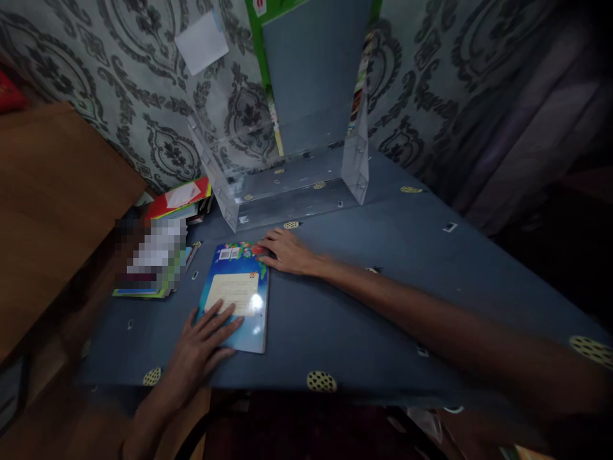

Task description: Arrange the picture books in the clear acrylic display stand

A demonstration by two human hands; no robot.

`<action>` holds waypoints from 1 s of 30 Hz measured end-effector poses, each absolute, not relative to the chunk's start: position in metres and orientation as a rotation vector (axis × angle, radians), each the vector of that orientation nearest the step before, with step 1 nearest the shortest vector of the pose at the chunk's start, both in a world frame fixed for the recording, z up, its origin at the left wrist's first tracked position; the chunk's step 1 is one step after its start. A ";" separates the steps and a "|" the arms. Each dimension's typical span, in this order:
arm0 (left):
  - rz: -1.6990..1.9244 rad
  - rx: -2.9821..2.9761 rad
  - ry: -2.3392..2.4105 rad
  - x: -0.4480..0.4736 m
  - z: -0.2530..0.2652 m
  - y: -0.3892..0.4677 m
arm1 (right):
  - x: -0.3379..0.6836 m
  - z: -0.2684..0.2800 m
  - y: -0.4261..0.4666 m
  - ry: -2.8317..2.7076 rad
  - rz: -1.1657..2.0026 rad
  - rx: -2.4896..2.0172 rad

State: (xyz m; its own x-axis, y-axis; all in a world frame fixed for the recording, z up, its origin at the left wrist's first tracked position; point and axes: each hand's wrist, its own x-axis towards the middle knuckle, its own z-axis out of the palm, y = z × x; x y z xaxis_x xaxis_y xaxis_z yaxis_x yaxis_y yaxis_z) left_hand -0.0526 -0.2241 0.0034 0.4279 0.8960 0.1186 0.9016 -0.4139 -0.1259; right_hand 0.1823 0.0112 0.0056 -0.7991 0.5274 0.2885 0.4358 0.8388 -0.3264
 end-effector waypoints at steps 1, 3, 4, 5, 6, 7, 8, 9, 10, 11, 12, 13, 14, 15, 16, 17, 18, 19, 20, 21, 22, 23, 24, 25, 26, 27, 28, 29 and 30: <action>-0.034 -2.495 -1.612 -0.063 0.005 -0.224 | 0.191 0.004 0.005 -2.630 0.311 -0.762; -0.036 -2.450 -1.648 -0.081 0.007 -0.225 | 0.209 0.002 -0.008 -2.589 0.248 -0.834; -0.057 -2.420 -1.666 -0.086 0.007 -0.227 | 0.218 0.001 -0.016 -2.570 0.223 -0.852; -0.086 -2.394 -1.684 -0.089 0.007 -0.229 | 0.226 0.000 -0.023 -2.558 0.204 -0.854; -0.116 -2.376 -1.694 -0.089 0.006 -0.232 | 0.234 0.000 -0.031 -2.547 0.191 -0.846; -0.147 -2.357 -1.703 -0.086 0.004 -0.235 | 0.240 0.000 -0.037 -2.537 0.192 -0.834; -0.169 -2.342 -1.713 -0.081 0.002 -0.239 | 0.245 0.000 -0.042 -2.529 0.206 -0.820; -0.181 -2.340 -1.716 -0.073 -0.001 -0.244 | 0.248 0.000 -0.046 -2.521 0.235 -0.812; -0.197 -2.336 -1.722 -0.063 -0.003 -0.249 | 0.251 0.001 -0.049 -2.514 0.274 -0.809; -0.208 -2.342 -1.731 -0.053 -0.004 -0.254 | 0.252 0.001 -0.049 -2.506 0.319 -0.812; -0.224 -2.356 -1.738 -0.043 -0.004 -0.260 | 0.253 0.001 -0.048 -2.491 0.364 -0.818; -0.273 -2.339 -1.767 -0.033 -0.003 -0.265 | 0.253 0.001 -0.046 -2.471 0.413 -0.827; -0.293 -2.371 -1.760 -0.025 0.000 -0.268 | 0.254 0.001 -0.043 -2.445 0.469 -0.835; -0.316 -2.416 -1.737 -0.017 0.005 -0.270 | 0.254 0.000 -0.040 -2.413 0.530 -0.841; -0.342 -2.470 -1.715 -0.011 0.012 -0.270 | 0.255 -0.001 -0.036 -2.373 0.595 -0.845; -0.358 -2.539 -1.695 -0.006 0.020 -0.267 | 0.256 -0.002 -0.033 -2.328 0.659 -0.848; -0.389 -2.597 -1.688 -0.001 0.028 -0.260 | 0.257 -0.003 -0.031 -2.283 0.717 -0.851; -0.440 -2.632 -1.695 0.004 0.036 -0.250 | 0.258 -0.004 -0.029 -2.240 0.764 -0.858; -0.492 -2.625 -1.741 0.010 0.043 -0.237 | 0.260 -0.005 -0.027 -2.202 0.799 -0.869; -0.550 -2.628 -1.742 0.017 0.048 -0.221 | 0.261 -0.006 -0.026 -2.174 0.825 -0.881; -0.588 -2.615 -1.730 0.025 0.051 -0.203 | 0.262 -0.007 -0.026 -2.156 0.847 -0.894; -0.567 -2.621 -1.697 0.034 0.052 -0.185 | 0.263 -0.007 -0.026 -2.145 0.864 -0.907; -0.507 -2.606 -1.671 0.044 0.051 -0.166 | 0.264 -0.007 -0.026 -2.136 0.877 -0.919; -0.429 -2.574 -1.676 0.054 0.049 -0.148 | 0.265 -0.006 -0.026 -2.130 0.888 -0.927; -0.349 -2.547 -1.678 0.063 0.046 -0.132 | 0.266 -0.006 -0.026 -2.126 0.900 -0.931; -0.257 -2.501 -1.690 0.071 0.043 -0.118 | 0.267 -0.005 -0.025 -2.123 0.911 -0.931; -0.169 -2.457 -1.711 0.077 0.040 -0.107 | 0.268 -0.004 -0.025 -2.120 0.920 -0.930; -0.106 -2.420 -1.727 0.080 0.037 -0.099 | 0.269 -0.003 -0.025 -2.116 0.927 -0.927; -0.071 -2.392 -1.740 0.082 0.034 -0.093 | 0.269 -0.002 -0.024 -2.111 0.934 -0.923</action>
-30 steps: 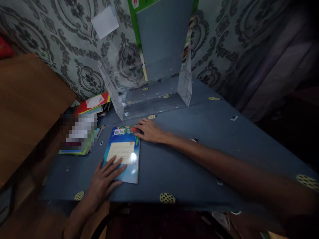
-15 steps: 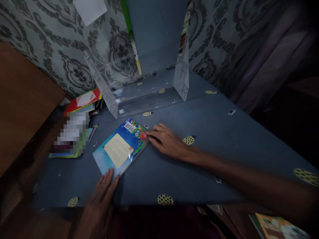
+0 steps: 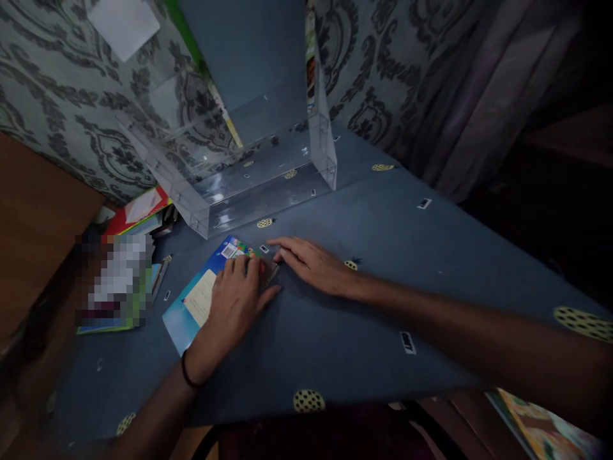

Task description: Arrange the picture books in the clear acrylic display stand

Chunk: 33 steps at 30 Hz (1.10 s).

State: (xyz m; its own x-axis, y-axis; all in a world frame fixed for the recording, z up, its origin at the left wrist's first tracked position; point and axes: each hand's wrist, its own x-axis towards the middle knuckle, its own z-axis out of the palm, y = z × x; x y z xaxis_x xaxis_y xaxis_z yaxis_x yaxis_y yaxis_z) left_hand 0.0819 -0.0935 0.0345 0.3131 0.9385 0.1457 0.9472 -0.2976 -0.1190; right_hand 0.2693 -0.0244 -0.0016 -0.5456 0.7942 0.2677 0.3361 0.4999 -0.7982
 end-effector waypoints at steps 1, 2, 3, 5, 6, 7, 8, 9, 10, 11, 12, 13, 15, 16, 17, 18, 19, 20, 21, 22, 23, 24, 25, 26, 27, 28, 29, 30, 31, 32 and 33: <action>-0.066 -2.382 -1.743 0.081 0.033 -0.090 | 0.270 -0.001 -0.024 -2.103 0.939 -0.921; -0.087 -2.389 -1.740 0.080 0.032 -0.088 | 0.270 0.000 -0.024 -2.096 0.947 -0.922; -0.129 -2.407 -1.734 0.077 0.032 -0.088 | 0.271 0.001 -0.024 -2.089 0.955 -0.926; -0.235 -2.464 -1.748 0.070 0.034 -0.087 | 0.271 0.001 -0.024 -2.076 0.975 -0.937; -0.294 -2.494 -1.772 0.067 0.035 -0.087 | 0.271 0.001 -0.024 -2.070 0.981 -0.941; -0.353 -2.520 -1.805 0.065 0.036 -0.086 | 0.271 0.001 -0.024 -2.064 0.985 -0.941; -0.407 -2.539 -1.840 0.063 0.036 -0.086 | 0.271 0.001 -0.024 -2.060 0.986 -0.937; -0.453 -2.553 -1.871 0.062 0.037 -0.085 | 0.271 0.001 -0.024 -2.055 0.985 -0.932; -0.488 -2.563 -1.896 0.061 0.037 -0.084 | 0.271 0.000 -0.024 -2.053 0.983 -0.926; -0.517 -2.572 -1.912 0.060 0.037 -0.083 | 0.271 0.000 -0.024 -2.051 0.981 -0.922; -0.540 -2.583 -1.924 0.059 0.037 -0.082 | 0.271 0.000 -0.025 -2.048 0.980 -0.920; -0.564 -2.597 -1.931 0.058 0.038 -0.082 | 0.271 -0.001 -0.025 -2.043 0.981 -0.918; -0.613 -2.623 -1.937 0.056 0.038 -0.082 | 0.271 -0.001 -0.024 -2.029 0.986 -0.911; -0.633 -2.625 -1.942 0.056 0.038 -0.082 | 0.272 -0.001 -0.024 -2.020 0.993 -0.904; -0.649 -2.620 -1.943 0.056 0.037 -0.083 | 0.272 -0.001 -0.024 -2.009 1.004 -0.898; -0.651 -2.610 -1.941 0.056 0.037 -0.083 | 0.272 -0.001 -0.024 -1.997 1.017 -0.893; -0.636 -2.597 -1.929 0.057 0.035 -0.084 | 0.272 -0.001 -0.024 -1.985 1.030 -0.890; -0.603 -2.575 -1.908 0.059 0.034 -0.085 | 0.272 -0.001 -0.024 -1.974 1.042 -0.890; -0.554 -2.550 -1.880 0.061 0.032 -0.086 | 0.272 0.000 -0.023 -1.963 1.052 -0.891; -0.498 -2.521 -1.849 0.062 0.030 -0.086 | 0.272 0.000 -0.023 -1.955 1.059 -0.891; -0.446 -2.492 -1.819 0.064 0.028 -0.087 | 0.272 0.000 -0.023 -1.949 1.063 -0.890; -0.409 -2.465 -1.797 0.065 0.027 -0.087 | 0.272 0.000 -0.023 -1.946 1.068 -0.890; -0.393 -2.448 -1.782 0.066 0.026 -0.087 | 0.271 0.000 -0.022 -1.944 1.071 -0.891; -0.393 -2.444 -1.774 0.066 0.025 -0.087 | 0.271 0.000 -0.022 -1.944 1.074 -0.893; -0.406 -2.446 -1.770 0.066 0.025 -0.087 | 0.271 0.000 -0.022 -1.945 1.076 -0.895; -0.426 -2.450 -1.768 0.066 0.025 -0.088 | 0.271 0.001 -0.022 -1.946 1.077 -0.896; -0.447 -2.455 -1.764 0.066 0.025 -0.088 | 0.272 0.001 -0.022 -1.946 1.077 -0.897; -0.465 -2.462 -1.758 0.066 0.026 -0.088 | 0.272 0.001 -0.022 -1.947 1.078 -0.896; -0.485 -2.465 -1.747 0.066 0.026 -0.088 | 0.272 0.002 -0.023 -1.946 1.079 -0.895; -0.503 -2.463 -1.735 0.066 0.027 -0.089 | 0.272 0.002 -0.023 -1.945 1.081 -0.895; -0.520 -2.457 -1.718 0.066 0.027 -0.089 | 0.272 0.003 -0.023 -1.943 1.083 -0.895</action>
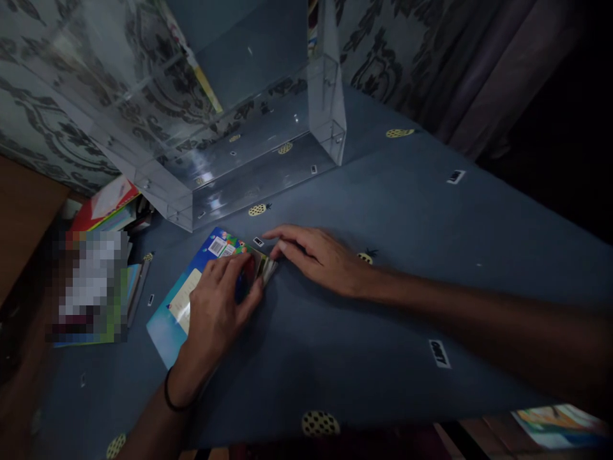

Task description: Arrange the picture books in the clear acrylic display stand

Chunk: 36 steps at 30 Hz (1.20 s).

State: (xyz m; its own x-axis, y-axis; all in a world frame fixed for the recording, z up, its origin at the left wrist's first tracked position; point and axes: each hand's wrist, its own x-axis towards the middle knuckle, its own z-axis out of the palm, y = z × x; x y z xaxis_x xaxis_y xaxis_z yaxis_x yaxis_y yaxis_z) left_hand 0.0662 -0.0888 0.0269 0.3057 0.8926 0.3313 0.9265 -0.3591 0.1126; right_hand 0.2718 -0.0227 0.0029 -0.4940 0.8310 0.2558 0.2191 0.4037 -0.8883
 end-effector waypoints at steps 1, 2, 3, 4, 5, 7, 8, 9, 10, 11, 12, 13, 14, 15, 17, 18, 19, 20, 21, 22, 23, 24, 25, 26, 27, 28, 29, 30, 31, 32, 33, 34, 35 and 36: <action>-0.529 -2.447 -1.703 0.067 0.027 -0.089 | 0.272 0.003 -0.023 -1.941 1.087 -0.894; -0.533 -2.432 -1.694 0.067 0.027 -0.089 | 0.272 0.004 -0.023 -1.938 1.090 -0.894; -0.535 -2.412 -1.693 0.067 0.027 -0.090 | 0.272 0.004 -0.023 -1.937 1.093 -0.892; -0.539 -2.391 -1.700 0.067 0.026 -0.090 | 0.272 0.005 -0.023 -1.938 1.096 -0.892; -0.545 -2.376 -1.709 0.067 0.026 -0.090 | 0.272 0.005 -0.022 -1.939 1.097 -0.892; -0.563 -2.383 -1.691 0.066 0.024 -0.091 | 0.271 0.005 -0.022 -1.942 1.100 -0.891; -0.559 -2.402 -1.660 0.065 0.023 -0.091 | 0.271 0.005 -0.022 -1.942 1.101 -0.890; -0.536 -2.422 -1.625 0.065 0.023 -0.092 | 0.271 0.005 -0.022 -1.941 1.102 -0.888; -0.501 -2.436 -1.590 0.064 0.022 -0.092 | 0.271 0.006 -0.022 -1.938 1.102 -0.889; -0.463 -2.444 -1.559 0.063 0.022 -0.092 | 0.271 0.006 -0.023 -1.936 1.105 -0.893; -0.426 -2.446 -1.537 0.063 0.022 -0.092 | 0.271 0.006 -0.023 -1.936 1.109 -0.898; -0.390 -2.448 -1.525 0.063 0.023 -0.093 | 0.271 0.007 -0.023 -1.934 1.113 -0.904; -0.356 -2.451 -1.517 0.064 0.024 -0.093 | 0.271 0.007 -0.023 -1.934 1.115 -0.907; -0.322 -2.462 -1.512 0.065 0.025 -0.094 | 0.271 0.007 -0.023 -1.934 1.115 -0.909; -0.258 -2.478 -1.514 0.068 0.028 -0.094 | 0.271 0.007 -0.023 -1.930 1.110 -0.905; -0.238 -2.482 -1.521 0.069 0.029 -0.095 | 0.271 0.007 -0.023 -1.925 1.106 -0.901; -0.230 -2.487 -1.529 0.070 0.029 -0.095 | 0.270 0.007 -0.023 -1.921 1.104 -0.900; -0.234 -2.490 -1.534 0.070 0.030 -0.095 | 0.270 0.006 -0.023 -1.914 1.100 -0.901; -0.244 -2.489 -1.537 0.071 0.029 -0.095 | 0.270 0.006 -0.023 -1.906 1.095 -0.907; -0.259 -2.484 -1.537 0.071 0.029 -0.095 | 0.270 0.006 -0.023 -1.898 1.087 -0.916; -0.279 -2.478 -1.532 0.070 0.028 -0.095 | 0.270 0.005 -0.023 -1.891 1.078 -0.926; -0.304 -2.471 -1.527 0.069 0.027 -0.094 | 0.270 0.005 -0.024 -1.884 1.066 -0.935; -0.328 -2.469 -1.525 0.069 0.026 -0.094 | 0.270 0.005 -0.024 -1.878 1.055 -0.940; -0.351 -2.469 -1.529 0.068 0.025 -0.094 | 0.270 0.005 -0.024 -1.876 1.046 -0.942; -0.372 -2.473 -1.537 0.067 0.025 -0.094 | 0.270 0.005 -0.024 -1.875 1.039 -0.941; -0.390 -2.480 -1.547 0.067 0.024 -0.094 | 0.270 0.006 -0.025 -1.875 1.034 -0.940; -0.407 -2.487 -1.557 0.066 0.024 -0.094 | 0.270 0.006 -0.025 -1.877 1.031 -0.940; -0.422 -2.491 -1.568 0.066 0.024 -0.093 | 0.270 0.006 -0.025 -1.881 1.030 -0.941; -0.436 -2.495 -1.579 0.065 0.024 -0.093 | 0.270 0.006 -0.025 -1.885 1.029 -0.943; -0.453 -2.498 -1.592 0.065 0.024 -0.093 | 0.270 0.006 -0.025 -1.888 1.026 -0.946; -0.468 -2.499 -1.606 0.065 0.024 -0.093 | 0.270 0.006 -0.025 -1.891 1.024 -0.948; -0.484 -2.500 -1.620 0.065 0.024 -0.093 | 0.270 0.006 -0.025 -1.893 1.020 -0.949; -0.505 -2.500 -1.630 0.064 0.024 -0.093 | 0.270 0.006 -0.025 -1.894 1.015 -0.947; -0.525 -2.500 -1.638 0.064 0.024 -0.093 | 0.270 0.006 -0.025 -1.895 1.012 -0.944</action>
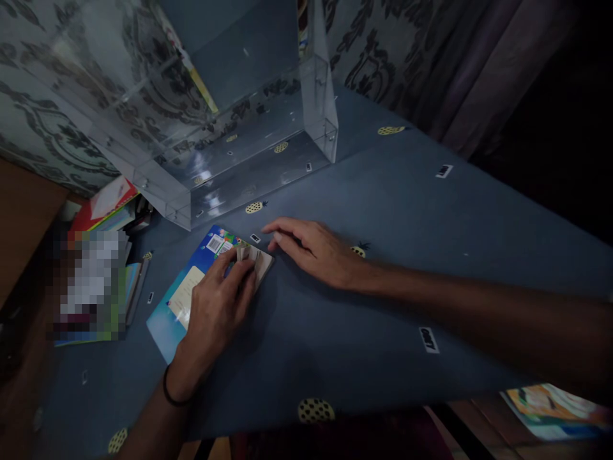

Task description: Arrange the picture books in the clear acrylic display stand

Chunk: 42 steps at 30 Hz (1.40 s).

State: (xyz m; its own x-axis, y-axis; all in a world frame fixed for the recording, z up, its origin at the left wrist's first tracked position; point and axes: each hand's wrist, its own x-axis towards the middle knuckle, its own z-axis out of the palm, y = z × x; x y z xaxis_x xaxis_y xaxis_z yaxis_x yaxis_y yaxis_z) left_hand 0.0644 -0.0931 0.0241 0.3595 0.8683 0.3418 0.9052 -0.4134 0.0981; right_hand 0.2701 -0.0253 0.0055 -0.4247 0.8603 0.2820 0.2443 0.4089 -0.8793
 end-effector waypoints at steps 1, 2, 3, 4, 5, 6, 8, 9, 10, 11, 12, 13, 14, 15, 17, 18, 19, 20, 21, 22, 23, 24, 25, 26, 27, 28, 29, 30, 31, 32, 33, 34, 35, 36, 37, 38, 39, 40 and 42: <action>-0.544 -2.502 -1.643 0.064 0.024 -0.093 | 0.270 0.005 -0.025 -1.896 1.009 -0.940; -0.560 -2.503 -1.648 0.065 0.024 -0.093 | 0.270 0.005 -0.025 -1.898 1.010 -0.937; -0.574 -2.504 -1.649 0.065 0.024 -0.093 | 0.270 0.005 -0.025 -1.901 1.012 -0.934; -0.584 -2.503 -1.651 0.065 0.024 -0.093 | 0.270 0.004 -0.025 -1.905 1.014 -0.928; -0.589 -2.501 -1.652 0.065 0.024 -0.093 | 0.270 0.004 -0.025 -1.908 1.017 -0.917; -0.588 -2.501 -1.650 0.065 0.024 -0.093 | 0.271 0.004 -0.025 -1.909 1.018 -0.898; -0.575 -2.498 -1.636 0.065 0.024 -0.093 | 0.271 0.003 -0.026 -1.912 1.006 -0.833; -0.562 -2.501 -1.625 0.065 0.023 -0.093 | 0.271 0.003 -0.026 -1.916 0.995 -0.795; -0.549 -2.508 -1.614 0.065 0.023 -0.093 | 0.271 0.003 -0.026 -1.925 0.985 -0.762; -0.539 -2.516 -1.604 0.065 0.023 -0.093 | 0.271 0.002 -0.027 -1.940 0.975 -0.737; -0.536 -2.527 -1.598 0.064 0.024 -0.092 | 0.271 0.003 -0.027 -1.961 0.968 -0.723; -0.543 -2.545 -1.594 0.064 0.024 -0.092 | 0.271 0.003 -0.027 -1.988 0.965 -0.719; -0.563 -2.566 -1.594 0.063 0.025 -0.092 | 0.271 0.003 -0.028 -2.017 0.964 -0.728; -0.597 -2.586 -1.600 0.063 0.026 -0.092 | 0.271 0.004 -0.028 -2.044 0.961 -0.745; -0.680 -2.631 -1.634 0.062 0.029 -0.091 | 0.271 0.005 -0.028 -2.092 0.959 -0.779; -0.721 -2.652 -1.661 0.061 0.031 -0.091 | 0.270 0.005 -0.028 -2.108 0.960 -0.794; -0.758 -2.672 -1.693 0.060 0.032 -0.091 | 0.270 0.005 -0.028 -2.119 0.961 -0.807; -0.791 -2.689 -1.730 0.060 0.034 -0.090 | 0.270 0.006 -0.027 -2.128 0.966 -0.818; -0.820 -2.708 -1.770 0.059 0.035 -0.090 | 0.270 0.006 -0.027 -2.139 0.972 -0.827; -0.852 -2.724 -1.809 0.058 0.035 -0.090 | 0.270 0.006 -0.026 -2.147 0.977 -0.839; -0.887 -2.730 -1.852 0.057 0.035 -0.089 | 0.270 0.006 -0.026 -2.153 0.982 -0.849; -0.919 -2.729 -1.898 0.056 0.035 -0.089 | 0.270 0.007 -0.025 -2.159 0.989 -0.855; -0.943 -2.717 -1.947 0.056 0.035 -0.089 | 0.270 0.007 -0.025 -2.163 0.999 -0.858; -0.957 -2.700 -1.985 0.055 0.035 -0.089 | 0.270 0.008 -0.025 -2.164 1.010 -0.859; -0.959 -2.686 -2.004 0.055 0.035 -0.089 | 0.271 0.008 -0.025 -2.162 1.018 -0.858; -0.951 -2.675 -2.007 0.055 0.035 -0.089 | 0.271 0.009 -0.025 -2.161 1.027 -0.857; -0.933 -2.671 -1.986 0.055 0.035 -0.089 | 0.271 0.009 -0.025 -2.160 1.034 -0.855; -0.911 -2.673 -1.942 0.056 0.035 -0.089 | 0.271 0.009 -0.025 -2.157 1.039 -0.850; -0.889 -2.674 -1.890 0.057 0.036 -0.090 | 0.271 0.009 -0.025 -2.153 1.042 -0.846; -0.868 -2.668 -1.841 0.058 0.037 -0.090 | 0.272 0.009 -0.025 -2.147 1.044 -0.843; -0.845 -2.654 -1.810 0.060 0.037 -0.091 | 0.272 0.009 -0.025 -2.143 1.045 -0.839; -0.821 -2.638 -1.791 0.061 0.037 -0.091 | 0.272 0.008 -0.025 -2.140 1.043 -0.837; -0.797 -2.623 -1.781 0.062 0.037 -0.092 | 0.272 0.008 -0.025 -2.139 1.039 -0.835; -0.769 -2.607 -1.781 0.063 0.037 -0.092 | 0.271 0.008 -0.025 -2.140 1.035 -0.835; -0.742 -2.592 -1.784 0.063 0.036 -0.093 | 0.271 0.007 -0.025 -2.141 1.035 -0.837; -0.715 -2.580 -1.783 0.064 0.034 -0.093 | 0.271 0.007 -0.024 -2.143 1.036 -0.837; -0.693 -2.568 -1.781 0.064 0.033 -0.093 | 0.271 0.006 -0.024 -2.138 1.035 -0.837; -0.676 -2.557 -1.778 0.064 0.032 -0.093 | 0.271 0.006 -0.024 -2.130 1.037 -0.836; -0.659 -2.542 -1.766 0.064 0.030 -0.093 | 0.271 0.005 -0.024 -2.110 1.046 -0.831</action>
